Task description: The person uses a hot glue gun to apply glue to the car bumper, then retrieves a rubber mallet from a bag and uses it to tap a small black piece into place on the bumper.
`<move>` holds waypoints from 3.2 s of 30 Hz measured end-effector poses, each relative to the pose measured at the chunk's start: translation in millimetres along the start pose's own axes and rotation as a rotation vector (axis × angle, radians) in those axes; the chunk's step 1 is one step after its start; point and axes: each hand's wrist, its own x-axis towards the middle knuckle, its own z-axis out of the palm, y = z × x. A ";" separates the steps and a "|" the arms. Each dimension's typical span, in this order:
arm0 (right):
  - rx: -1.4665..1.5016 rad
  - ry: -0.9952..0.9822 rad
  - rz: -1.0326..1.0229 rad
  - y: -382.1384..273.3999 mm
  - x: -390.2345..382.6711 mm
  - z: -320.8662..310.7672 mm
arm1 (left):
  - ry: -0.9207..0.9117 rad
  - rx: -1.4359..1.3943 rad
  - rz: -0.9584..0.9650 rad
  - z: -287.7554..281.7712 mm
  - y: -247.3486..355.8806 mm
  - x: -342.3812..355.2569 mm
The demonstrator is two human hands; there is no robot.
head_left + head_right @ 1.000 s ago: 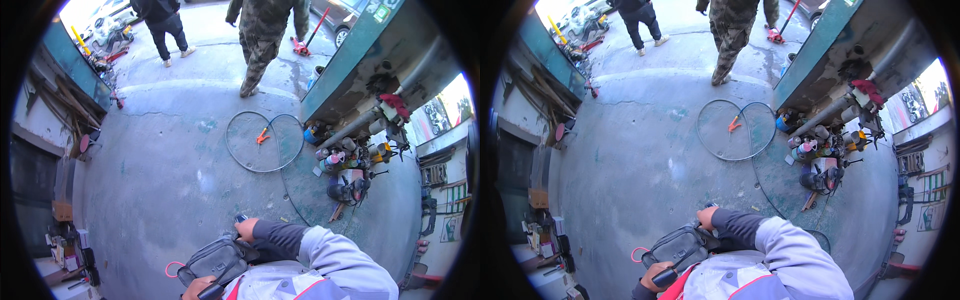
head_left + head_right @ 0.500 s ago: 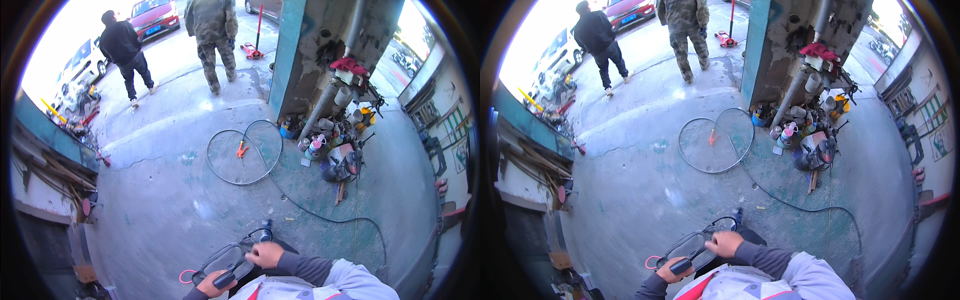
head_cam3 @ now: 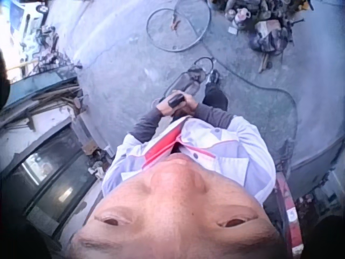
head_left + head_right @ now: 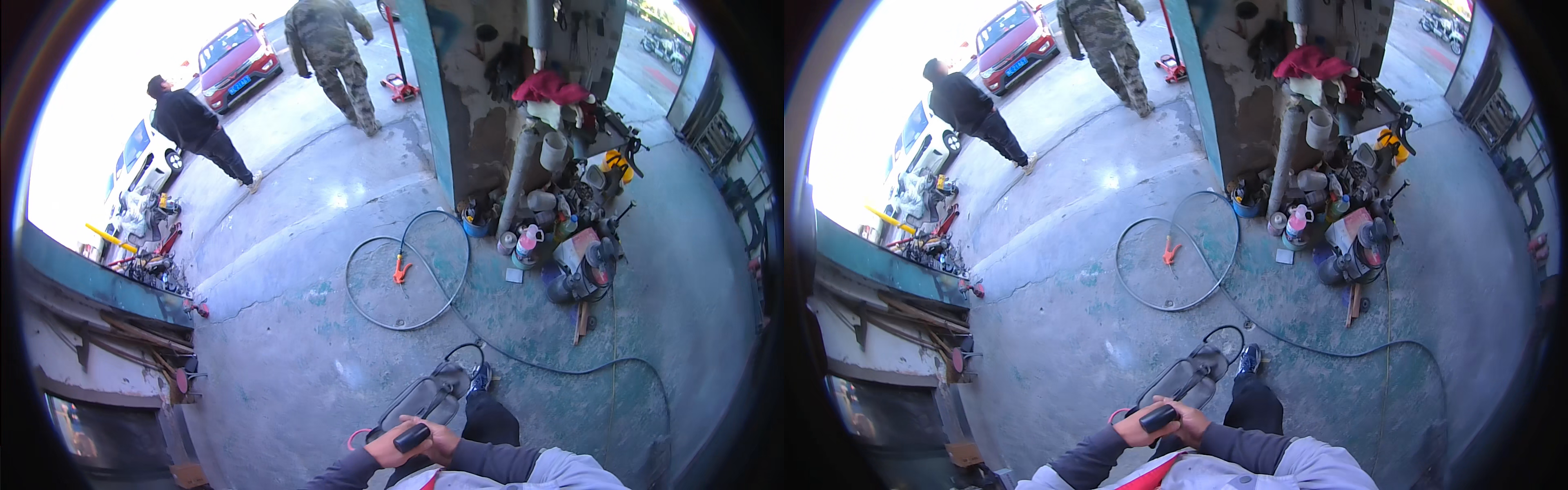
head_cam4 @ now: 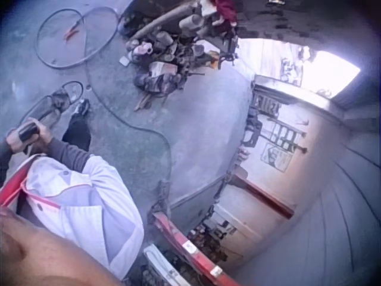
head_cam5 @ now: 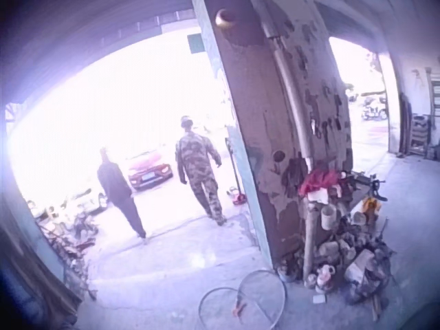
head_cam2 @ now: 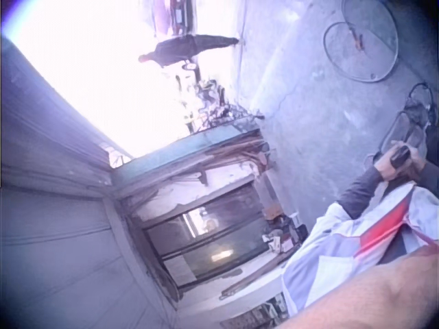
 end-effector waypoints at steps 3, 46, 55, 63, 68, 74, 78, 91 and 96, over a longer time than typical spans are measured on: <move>-0.048 0.098 -0.123 -56.9 7.8 -18.9 | 0.093 0.068 0.110 2.5 18.2 54.5; -1.381 0.949 -0.060 -380.6 206.3 -302.7 | 0.747 -1.066 -0.636 -87.4 -49.6 210.5; -1.227 -0.163 0.063 -390.0 257.7 104.4 | 0.955 -1.066 -0.347 -300.5 -9.7 269.2; -1.170 0.015 -0.188 -532.7 336.7 288.1 | 0.711 -0.877 -0.121 -580.1 101.3 338.9; -1.048 -0.003 -0.348 -648.4 411.0 346.8 | 0.718 -0.808 0.000 -699.1 152.3 404.6; -1.498 -0.160 -0.443 -817.1 547.3 429.2 | 0.988 -0.913 0.051 -853.3 175.0 489.3; -1.752 -0.305 -0.469 -916.1 609.0 481.1 | 1.234 -1.035 0.280 -937.6 192.6 532.7; -1.221 -0.164 -0.416 -1150.1 718.0 560.4 | 0.949 -1.013 0.325 -1180.4 237.7 704.7; -0.976 -0.042 -0.417 -1240.0 750.1 586.6 | 0.936 -0.771 0.155 -1275.6 272.5 808.6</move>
